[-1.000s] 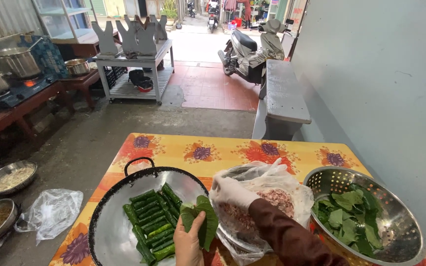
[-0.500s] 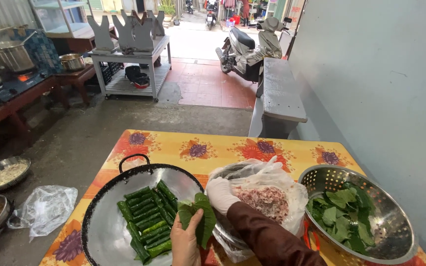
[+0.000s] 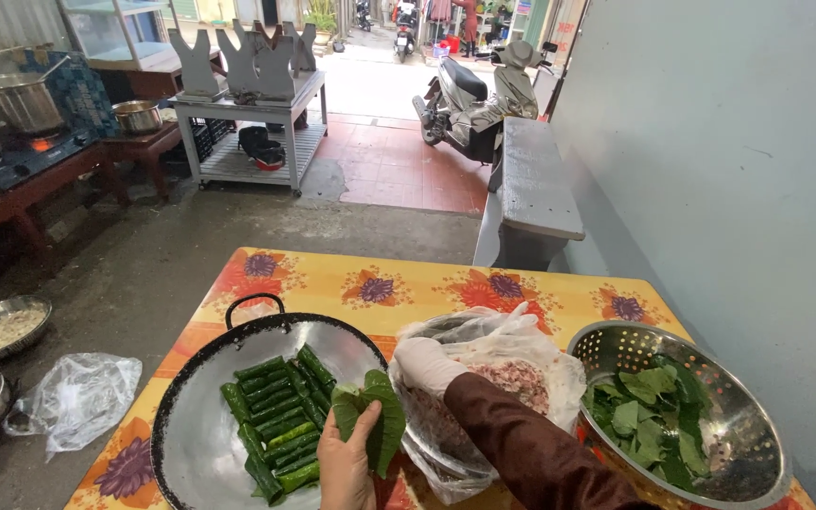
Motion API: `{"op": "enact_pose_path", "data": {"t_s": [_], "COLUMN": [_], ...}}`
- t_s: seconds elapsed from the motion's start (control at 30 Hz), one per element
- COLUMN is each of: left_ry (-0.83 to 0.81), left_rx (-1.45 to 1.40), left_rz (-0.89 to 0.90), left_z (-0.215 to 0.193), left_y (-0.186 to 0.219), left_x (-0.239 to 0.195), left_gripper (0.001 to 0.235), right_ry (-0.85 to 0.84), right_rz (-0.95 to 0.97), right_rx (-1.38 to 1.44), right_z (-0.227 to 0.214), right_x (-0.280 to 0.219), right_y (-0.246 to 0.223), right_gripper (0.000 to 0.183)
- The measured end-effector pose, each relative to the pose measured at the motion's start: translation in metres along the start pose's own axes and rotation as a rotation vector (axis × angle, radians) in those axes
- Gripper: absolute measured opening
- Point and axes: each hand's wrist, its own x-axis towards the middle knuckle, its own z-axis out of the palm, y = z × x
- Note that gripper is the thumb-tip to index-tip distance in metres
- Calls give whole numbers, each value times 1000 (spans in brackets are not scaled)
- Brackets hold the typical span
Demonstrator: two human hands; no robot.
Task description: A person is wrapping ground meat mixture into green leaves to create food rolls on a table.
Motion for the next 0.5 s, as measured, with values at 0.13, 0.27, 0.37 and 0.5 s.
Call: {"op": "enact_pose_path", "data": {"t_s": [0.13,0.27,0.37,0.5], "left_ry": [15,73,-36,-63], "left_rx": [16,151,-33,-84], "left_rz": [-15,-44,-11,-17], "left_z": [-1,-3,-3,-8], "left_y": [2,1,2,-4], "left_x": [6,12,13,16], "left_gripper": [51,99,46,39], "right_ry": [-748,82,282,277], "right_rz": [17,-105,-27,28], "right_rx": [-242,196,125,199], "right_z": [28,7,19,25], "right_x": [75,-29,-17,-16], "right_y": [16,11,7,8], "right_gripper": [65,14,21,24]}}
